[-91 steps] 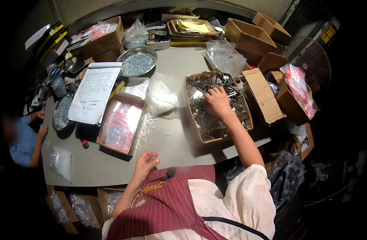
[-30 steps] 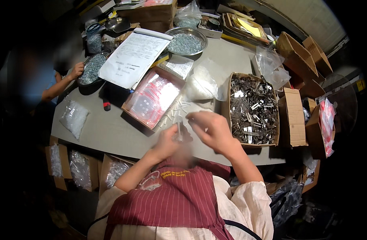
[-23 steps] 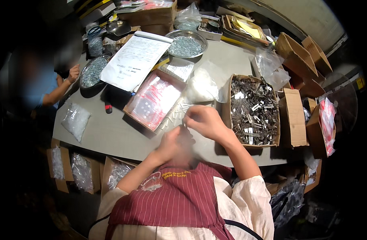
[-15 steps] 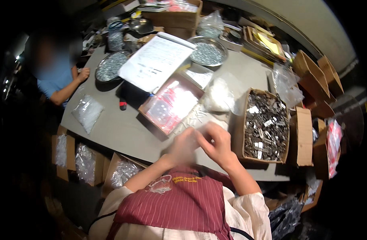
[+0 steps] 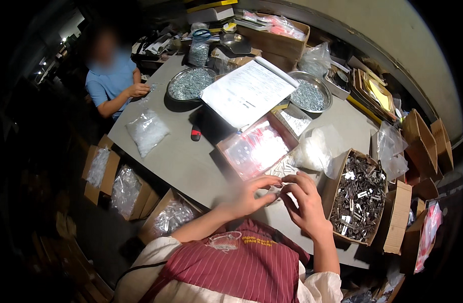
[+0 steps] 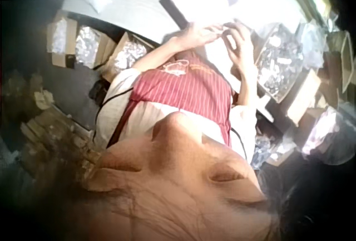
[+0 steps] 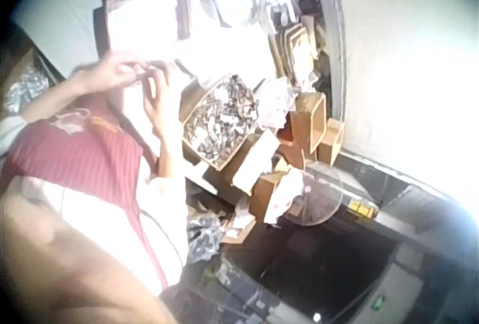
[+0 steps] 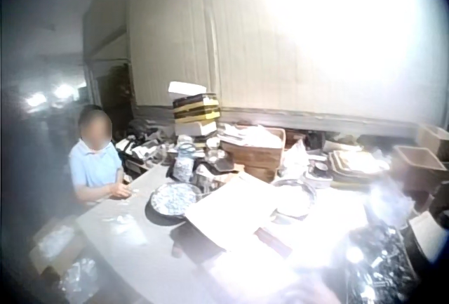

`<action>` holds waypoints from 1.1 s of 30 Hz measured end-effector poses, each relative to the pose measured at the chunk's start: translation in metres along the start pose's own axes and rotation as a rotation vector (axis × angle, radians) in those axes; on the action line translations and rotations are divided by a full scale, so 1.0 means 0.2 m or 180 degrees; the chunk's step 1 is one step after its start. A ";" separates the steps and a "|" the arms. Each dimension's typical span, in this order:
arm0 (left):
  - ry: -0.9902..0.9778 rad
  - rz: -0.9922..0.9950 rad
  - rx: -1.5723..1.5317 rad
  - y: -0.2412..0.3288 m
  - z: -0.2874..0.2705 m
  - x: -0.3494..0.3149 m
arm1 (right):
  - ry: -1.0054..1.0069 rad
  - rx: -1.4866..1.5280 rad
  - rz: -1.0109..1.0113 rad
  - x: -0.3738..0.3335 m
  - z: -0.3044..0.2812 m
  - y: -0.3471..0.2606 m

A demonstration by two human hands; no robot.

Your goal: The person picks small metallic components from a cardboard box and places them into small plastic bags on a table. The person then picks up a clipboard with a document and walks through a warehouse area filled with stacked boxes.

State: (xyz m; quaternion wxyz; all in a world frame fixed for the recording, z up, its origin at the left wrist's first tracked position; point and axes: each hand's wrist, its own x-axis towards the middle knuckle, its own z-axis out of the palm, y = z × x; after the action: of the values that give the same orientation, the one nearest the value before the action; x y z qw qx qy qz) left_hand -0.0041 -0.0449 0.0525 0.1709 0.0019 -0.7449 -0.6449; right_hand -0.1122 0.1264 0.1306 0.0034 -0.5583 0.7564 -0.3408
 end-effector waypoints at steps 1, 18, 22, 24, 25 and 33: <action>0.0150 -0.0159 -0.0170 -0.01 -0.01 -0.01 | 0.0113 0.0041 0.0106 -0.01 0.02 0.01; 0.0646 0.0611 0.0981 0.07 -0.02 -0.07 | 0.0149 0.0374 0.0126 -0.01 0.13 -0.05; 0.0800 0.0801 0.0972 0.12 -0.04 -0.07 | 0.0046 0.0379 0.0121 -0.02 0.13 -0.05; 0.0685 0.0694 0.0917 0.13 -0.05 -0.08 | 0.0044 0.0303 0.0038 -0.01 0.13 -0.06; 0.0624 0.0638 0.0889 0.14 -0.07 -0.08 | 0.0029 0.0357 0.0025 0.00 0.12 -0.05; 0.0470 -0.0934 -0.1624 0.10 -0.19 -0.07 | -0.0108 0.1728 0.0790 0.04 0.10 0.00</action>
State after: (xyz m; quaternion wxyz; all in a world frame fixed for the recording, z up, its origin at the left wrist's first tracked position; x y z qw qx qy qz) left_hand 0.0226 -0.0760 0.0718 0.1245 0.1134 -0.5362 -0.8271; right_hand -0.1076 0.1100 0.1179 0.2068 -0.4458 0.6999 -0.5183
